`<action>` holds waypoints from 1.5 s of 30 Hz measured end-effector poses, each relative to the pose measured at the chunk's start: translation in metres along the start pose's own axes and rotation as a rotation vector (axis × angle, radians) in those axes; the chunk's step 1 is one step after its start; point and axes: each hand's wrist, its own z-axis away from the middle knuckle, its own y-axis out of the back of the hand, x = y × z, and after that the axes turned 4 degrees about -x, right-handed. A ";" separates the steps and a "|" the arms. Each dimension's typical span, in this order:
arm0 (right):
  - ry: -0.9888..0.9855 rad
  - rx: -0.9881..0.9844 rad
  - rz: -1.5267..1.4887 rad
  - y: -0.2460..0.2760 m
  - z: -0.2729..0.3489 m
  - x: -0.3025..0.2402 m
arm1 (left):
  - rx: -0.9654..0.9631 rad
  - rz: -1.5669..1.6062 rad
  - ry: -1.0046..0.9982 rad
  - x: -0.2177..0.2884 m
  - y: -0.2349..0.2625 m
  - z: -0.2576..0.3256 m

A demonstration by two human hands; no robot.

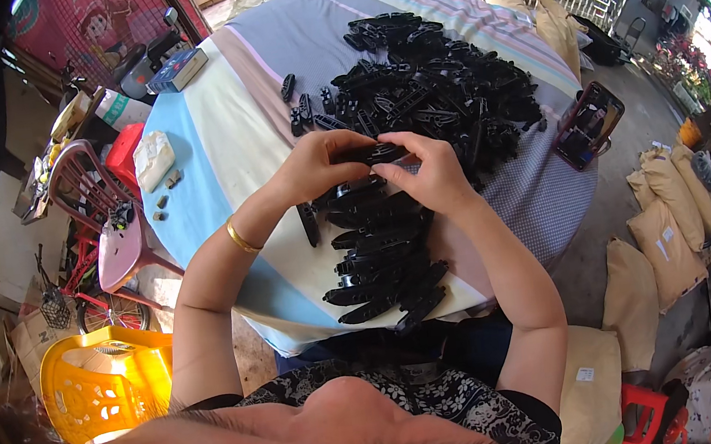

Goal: Sorting small black plastic components on a table in a workshop setting.

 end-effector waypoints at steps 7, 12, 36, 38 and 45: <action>-0.370 -0.190 -0.273 0.009 0.003 0.005 | 0.106 -0.622 -0.214 0.008 -0.010 0.003; -0.520 -0.292 -0.464 0.027 -0.007 0.018 | -0.261 -0.555 -0.130 0.010 0.002 0.003; 0.236 -0.177 0.655 -0.027 -0.010 0.045 | 0.327 -0.467 -0.067 -0.045 0.036 -0.026; 0.219 -0.061 0.543 -0.017 -0.008 0.036 | 0.290 0.157 -0.050 -0.038 0.027 -0.021; 0.020 0.207 0.093 0.003 -0.010 0.018 | 0.254 0.547 -0.031 -0.030 0.017 -0.017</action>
